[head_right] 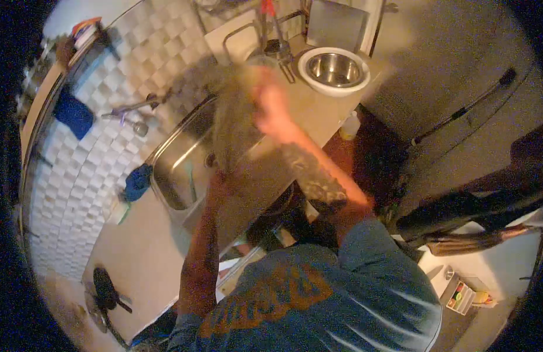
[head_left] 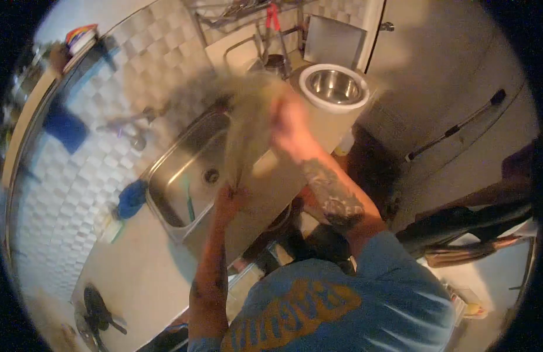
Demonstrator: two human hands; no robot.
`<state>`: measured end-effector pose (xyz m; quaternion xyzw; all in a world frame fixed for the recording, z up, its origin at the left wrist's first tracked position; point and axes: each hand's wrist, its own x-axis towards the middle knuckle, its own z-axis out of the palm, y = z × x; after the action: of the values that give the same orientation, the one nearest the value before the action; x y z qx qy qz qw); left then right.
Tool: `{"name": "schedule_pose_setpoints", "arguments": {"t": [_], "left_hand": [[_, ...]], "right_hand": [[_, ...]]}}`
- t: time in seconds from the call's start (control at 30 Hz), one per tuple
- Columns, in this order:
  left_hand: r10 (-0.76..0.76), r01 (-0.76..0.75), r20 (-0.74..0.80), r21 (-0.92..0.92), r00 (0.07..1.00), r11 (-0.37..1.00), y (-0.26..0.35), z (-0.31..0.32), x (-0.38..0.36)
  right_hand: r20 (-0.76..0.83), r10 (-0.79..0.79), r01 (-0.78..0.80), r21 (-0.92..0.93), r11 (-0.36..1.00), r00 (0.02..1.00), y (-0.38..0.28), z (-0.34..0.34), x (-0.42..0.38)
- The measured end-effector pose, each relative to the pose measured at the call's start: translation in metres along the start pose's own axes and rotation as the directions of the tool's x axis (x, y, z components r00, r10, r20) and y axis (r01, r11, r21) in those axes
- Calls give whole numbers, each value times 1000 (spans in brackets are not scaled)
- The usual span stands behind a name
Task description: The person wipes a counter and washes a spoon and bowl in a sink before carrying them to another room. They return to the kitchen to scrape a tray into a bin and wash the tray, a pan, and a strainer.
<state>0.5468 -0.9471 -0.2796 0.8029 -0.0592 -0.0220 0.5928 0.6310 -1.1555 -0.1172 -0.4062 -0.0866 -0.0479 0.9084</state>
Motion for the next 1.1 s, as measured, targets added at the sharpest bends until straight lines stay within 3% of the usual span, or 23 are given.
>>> {"name": "schedule_pose_setpoints", "arguments": {"t": [0.03,0.1,0.17,0.2,0.23,0.3,0.33,0.37,0.4,0.43,0.5,0.53,0.57,0.63,0.73,0.83,0.93,1.03,1.1], "left_hand": [[54,-55,-18,-38,998,998,-5,13,6],[104,-105,-44,-18,994,994,-5,35,13],[19,-22,18,147,1000,989,-7,51,12],[-107,83,88,239,990,967,-42,53,17],[-239,181,139,337,961,924,-68,56,16],[-10,-175,260,677,966,715,-88,67,6],[81,-337,348,782,934,525,-77,74,9],[88,-280,280,780,956,560,-67,85,4],[89,-221,211,769,973,600,-21,105,-1],[91,-166,140,749,986,641,3,123,-3],[396,-407,240,812,886,418,-22,152,9],[389,-437,287,814,875,382,-25,158,15],[381,-468,333,813,862,347,-29,163,21],[39,-360,396,784,917,506,-17,160,9],[36,-293,330,779,943,554,-34,148,-9],[1,-174,216,781,976,600,-43,126,-46],[-113,-27,104,840,988,542,-57,83,-96],[-227,148,-9,782,974,606,-68,5,-173],[-316,275,-129,834,940,478,-82,-48,-231]], "right_hand": [[113,-77,57,174,983,991,-17,-40,17],[-20,64,-52,372,927,998,-55,-74,0],[-214,121,-85,170,982,969,-18,-138,13],[-313,148,-131,75,989,938,10,-176,21],[-312,175,-195,-34,980,934,33,-217,24],[-299,234,-313,-250,916,925,67,-282,29],[-199,100,-179,-435,883,975,64,-284,33],[-71,-19,-27,-590,807,997,63,-285,32],[74,-112,131,-710,692,991,60,-291,32],[121,-122,157,-922,354,985,75,-321,37],[155,7,155,-985,-75,988,69,-306,21],[156,69,170,-942,-290,985,68,-298,20],[191,104,217,-896,-387,976,77,-301,28],[237,216,319,-774,-547,947,104,-300,27],[221,339,363,-817,-448,915,126,-287,53],[276,458,460,-812,-359,845,146,-214,60],[479,438,617,-742,-261,761,205,-178,29],[553,658,803,-580,-137,511,239,-92,-15],[584,707,788,-613,63,398,276,-30,-60]]}}
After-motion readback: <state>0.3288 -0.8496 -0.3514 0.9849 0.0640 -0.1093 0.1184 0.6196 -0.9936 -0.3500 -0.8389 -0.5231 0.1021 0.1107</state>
